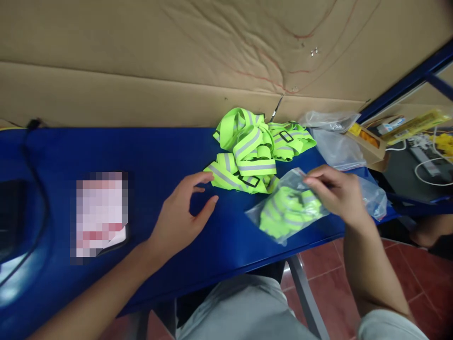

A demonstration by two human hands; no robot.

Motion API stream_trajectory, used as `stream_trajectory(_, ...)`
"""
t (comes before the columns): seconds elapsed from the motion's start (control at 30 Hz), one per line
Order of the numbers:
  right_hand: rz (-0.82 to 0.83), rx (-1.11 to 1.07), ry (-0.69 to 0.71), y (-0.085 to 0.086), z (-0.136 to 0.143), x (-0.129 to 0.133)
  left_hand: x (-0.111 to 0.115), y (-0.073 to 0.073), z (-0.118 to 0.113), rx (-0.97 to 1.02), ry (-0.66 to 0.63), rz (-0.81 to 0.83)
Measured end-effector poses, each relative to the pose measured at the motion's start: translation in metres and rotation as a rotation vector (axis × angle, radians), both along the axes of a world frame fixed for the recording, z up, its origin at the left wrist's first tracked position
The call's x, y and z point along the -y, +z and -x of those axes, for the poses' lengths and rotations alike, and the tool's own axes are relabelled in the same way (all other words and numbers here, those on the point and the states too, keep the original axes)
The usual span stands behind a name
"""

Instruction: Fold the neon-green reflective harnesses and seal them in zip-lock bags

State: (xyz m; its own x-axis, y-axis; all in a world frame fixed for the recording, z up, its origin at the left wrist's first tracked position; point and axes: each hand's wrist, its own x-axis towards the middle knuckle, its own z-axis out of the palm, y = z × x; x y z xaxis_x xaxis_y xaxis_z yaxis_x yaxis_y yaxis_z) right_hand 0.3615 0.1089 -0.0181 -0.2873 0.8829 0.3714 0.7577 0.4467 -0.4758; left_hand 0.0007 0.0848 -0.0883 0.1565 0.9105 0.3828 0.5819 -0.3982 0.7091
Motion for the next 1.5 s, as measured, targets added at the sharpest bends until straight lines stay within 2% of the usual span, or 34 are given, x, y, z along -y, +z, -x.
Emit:
stream_trajectory(0.03, -0.006, 0.011, -0.121, -0.003, -0.021, -0.004, 0.0, -0.002, -0.001, -0.081, -0.02, -0.02)
stream_trajectory(0.1, -0.041, 0.019, -0.246, -0.01, -0.056, -0.016, 0.001, -0.006, -0.004, -0.199, -0.059, -0.05)
stream_trajectory(0.2, -0.033, 0.151, -0.427, -0.022, -0.087, -0.036, 0.0, -0.011, -0.008, -0.245, -0.085, -0.066)
stream_trajectory(0.27, 0.002, 0.25, -0.481, -0.028, -0.092, -0.044, -0.002, -0.012, -0.009, -0.237, -0.079, -0.082)
stream_trajectory(0.33, 0.035, 0.3, -0.477, -0.029, -0.091, -0.049, -0.004, -0.012, -0.009, -0.223, -0.059, -0.105)
stream_trajectory(0.4, 0.046, 0.343, -0.479, -0.023, -0.088, -0.052, -0.004, -0.011, -0.007, -0.21, -0.039, -0.12)
stream_trajectory(0.5, -0.029, 0.365, -0.495, -0.002, -0.081, -0.056, -0.002, -0.01, -0.004, -0.195, -0.027, -0.118)
stream_trajectory(0.57, -0.11, 0.347, -0.495, 0.014, -0.068, -0.057, -0.003, -0.01, -0.003, -0.203, -0.019, -0.131)
stream_trajectory(0.63, -0.166, 0.309, -0.415, 0.024, -0.042, -0.056, -0.008, -0.012, -0.004, -0.238, -0.003, -0.148)
stream_trajectory(0.67, -0.176, 0.284, -0.331, 0.026, -0.024, -0.053, -0.013, -0.013, -0.005, -0.266, 0.006, -0.143)
stream_trajectory(0.73, -0.128, 0.214, -0.025, 0.024, 0.02, -0.047, -0.026, -0.015, -0.008, -0.31, 0.001, -0.086)
stream_trajectory(0.8, -0.075, 0.15, 0.234, 0.015, 0.066, -0.038, -0.039, -0.014, -0.01, -0.273, -0.043, 0.039)
stream_trajectory(0.87, -0.15, 0.142, 0.354, 0.001, 0.104, -0.032, -0.046, -0.011, -0.009, -0.163, -0.062, 0.154)
stream_trajectory(0.97, -0.332, 0.14, 0.387, -0.022, 0.135, -0.026, -0.045, -0.001, -0.002, -0.031, 0.008, 0.215)
stream_trajectory(1.07, -0.394, 0.078, 0.387, -0.042, 0.141, -0.025, -0.038, 0.009, 0.007, 0.252, 0.088, 0.326)
stream_trajectory(1.17, -0.237, 0.029, 0.423, -0.053, 0.138, -0.024, -0.035, 0.017, 0.01, 0.59, 0.098, 0.517)
stream_trajectory(1.27, 0.027, -0.063, 0.44, -0.052, 0.134, -0.022, -0.037, 0.019, 0.009, 0.673, 0.05, 0.646)
stream_trajectory(1.33, 0.201, -0.211, 0.359, -0.048, 0.131, -0.022, -0.038, 0.017, 0.007, 0.706, 0.047, 0.679)
stream_trajectory(1.43, 0.487, -0.574, 0.19, -0.042, 0.131, -0.023, -0.036, 0.01, 0.005, 0.69, 0.098, 0.554)
stream_trajectory(1.5, 0.67, -0.837, 0.114, -0.04, 0.133, -0.025, -0.03, 0.006, 0.002, 0.562, 0.108, 0.34)
